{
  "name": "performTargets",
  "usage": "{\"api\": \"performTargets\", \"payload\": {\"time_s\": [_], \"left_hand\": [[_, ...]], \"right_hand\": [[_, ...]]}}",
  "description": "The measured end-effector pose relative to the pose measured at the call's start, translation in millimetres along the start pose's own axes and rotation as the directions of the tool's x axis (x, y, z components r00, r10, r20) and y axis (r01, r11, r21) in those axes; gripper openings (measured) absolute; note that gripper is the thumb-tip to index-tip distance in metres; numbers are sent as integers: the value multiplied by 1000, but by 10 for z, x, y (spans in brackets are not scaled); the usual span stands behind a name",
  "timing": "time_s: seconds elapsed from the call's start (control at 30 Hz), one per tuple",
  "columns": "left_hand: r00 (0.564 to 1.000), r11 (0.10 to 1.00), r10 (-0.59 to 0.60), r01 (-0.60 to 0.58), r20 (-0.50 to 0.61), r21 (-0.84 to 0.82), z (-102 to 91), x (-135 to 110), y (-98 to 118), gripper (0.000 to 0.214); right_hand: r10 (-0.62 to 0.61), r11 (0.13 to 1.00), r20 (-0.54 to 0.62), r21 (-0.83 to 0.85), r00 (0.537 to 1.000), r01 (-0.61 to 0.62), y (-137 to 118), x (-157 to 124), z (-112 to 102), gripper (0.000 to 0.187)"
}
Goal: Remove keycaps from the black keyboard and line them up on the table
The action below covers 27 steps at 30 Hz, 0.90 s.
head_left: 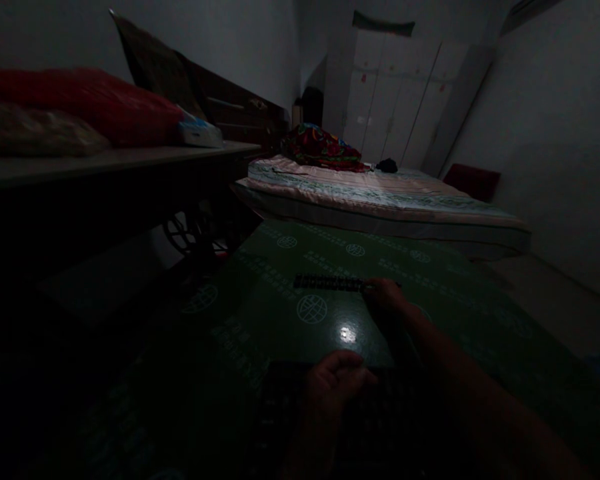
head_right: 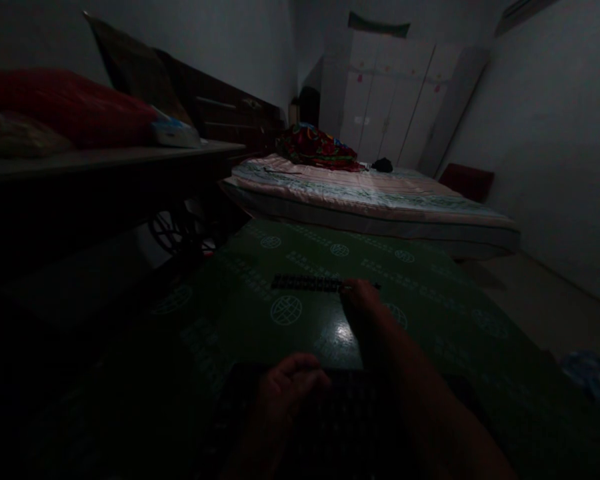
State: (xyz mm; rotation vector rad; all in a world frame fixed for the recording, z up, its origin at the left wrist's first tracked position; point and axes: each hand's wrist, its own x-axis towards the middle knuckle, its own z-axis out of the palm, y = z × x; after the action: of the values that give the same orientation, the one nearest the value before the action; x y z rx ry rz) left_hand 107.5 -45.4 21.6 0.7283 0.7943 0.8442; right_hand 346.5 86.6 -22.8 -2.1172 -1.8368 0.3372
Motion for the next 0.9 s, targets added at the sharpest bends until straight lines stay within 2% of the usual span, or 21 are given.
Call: {"api": "performTargets", "payload": {"time_s": [0.9], "left_hand": [[1000,999,-7,6,29,52,-38,52,-28,30]], "right_hand": [[7,1000,-7,-25,1000,-8,-38,0,-18,34]]}}
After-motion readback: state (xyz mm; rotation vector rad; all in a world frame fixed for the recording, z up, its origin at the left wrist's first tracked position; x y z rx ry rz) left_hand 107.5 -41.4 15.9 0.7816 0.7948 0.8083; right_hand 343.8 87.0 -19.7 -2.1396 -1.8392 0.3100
